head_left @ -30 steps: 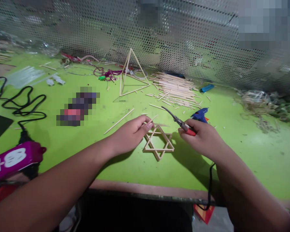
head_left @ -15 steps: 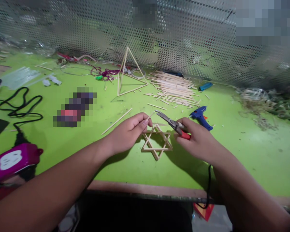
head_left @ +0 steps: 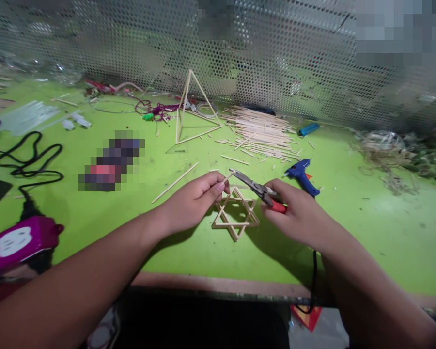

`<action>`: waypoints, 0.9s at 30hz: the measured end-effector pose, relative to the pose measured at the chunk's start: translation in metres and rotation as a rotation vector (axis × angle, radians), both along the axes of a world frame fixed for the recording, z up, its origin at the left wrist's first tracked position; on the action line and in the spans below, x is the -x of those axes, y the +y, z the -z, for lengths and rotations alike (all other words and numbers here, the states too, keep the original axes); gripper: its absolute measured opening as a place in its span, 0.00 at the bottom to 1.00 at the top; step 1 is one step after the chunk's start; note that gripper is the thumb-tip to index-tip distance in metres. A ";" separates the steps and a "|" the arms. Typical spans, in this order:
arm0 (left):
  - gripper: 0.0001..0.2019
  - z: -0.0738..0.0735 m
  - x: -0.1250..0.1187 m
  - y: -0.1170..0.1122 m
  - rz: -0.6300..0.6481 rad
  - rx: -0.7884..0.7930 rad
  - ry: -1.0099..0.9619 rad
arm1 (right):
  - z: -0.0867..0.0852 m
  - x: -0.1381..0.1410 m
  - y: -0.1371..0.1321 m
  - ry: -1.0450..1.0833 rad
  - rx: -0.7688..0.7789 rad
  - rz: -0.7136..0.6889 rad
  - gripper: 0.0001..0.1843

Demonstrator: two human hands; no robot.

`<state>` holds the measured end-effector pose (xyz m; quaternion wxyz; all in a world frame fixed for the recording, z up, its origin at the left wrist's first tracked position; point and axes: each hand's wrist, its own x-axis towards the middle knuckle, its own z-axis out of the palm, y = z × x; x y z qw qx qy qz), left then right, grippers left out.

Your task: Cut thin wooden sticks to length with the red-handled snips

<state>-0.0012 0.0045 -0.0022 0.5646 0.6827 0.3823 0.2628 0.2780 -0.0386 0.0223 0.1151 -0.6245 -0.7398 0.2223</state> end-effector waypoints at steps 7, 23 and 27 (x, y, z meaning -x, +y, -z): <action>0.15 0.002 0.001 0.000 -0.001 -0.007 0.006 | -0.001 0.001 0.000 -0.002 0.012 0.002 0.09; 0.15 0.000 0.000 -0.001 0.002 0.025 -0.004 | -0.001 0.001 -0.001 0.006 0.005 -0.014 0.08; 0.15 0.001 0.001 0.000 -0.002 -0.008 0.013 | -0.001 0.001 -0.001 0.005 0.013 -0.019 0.07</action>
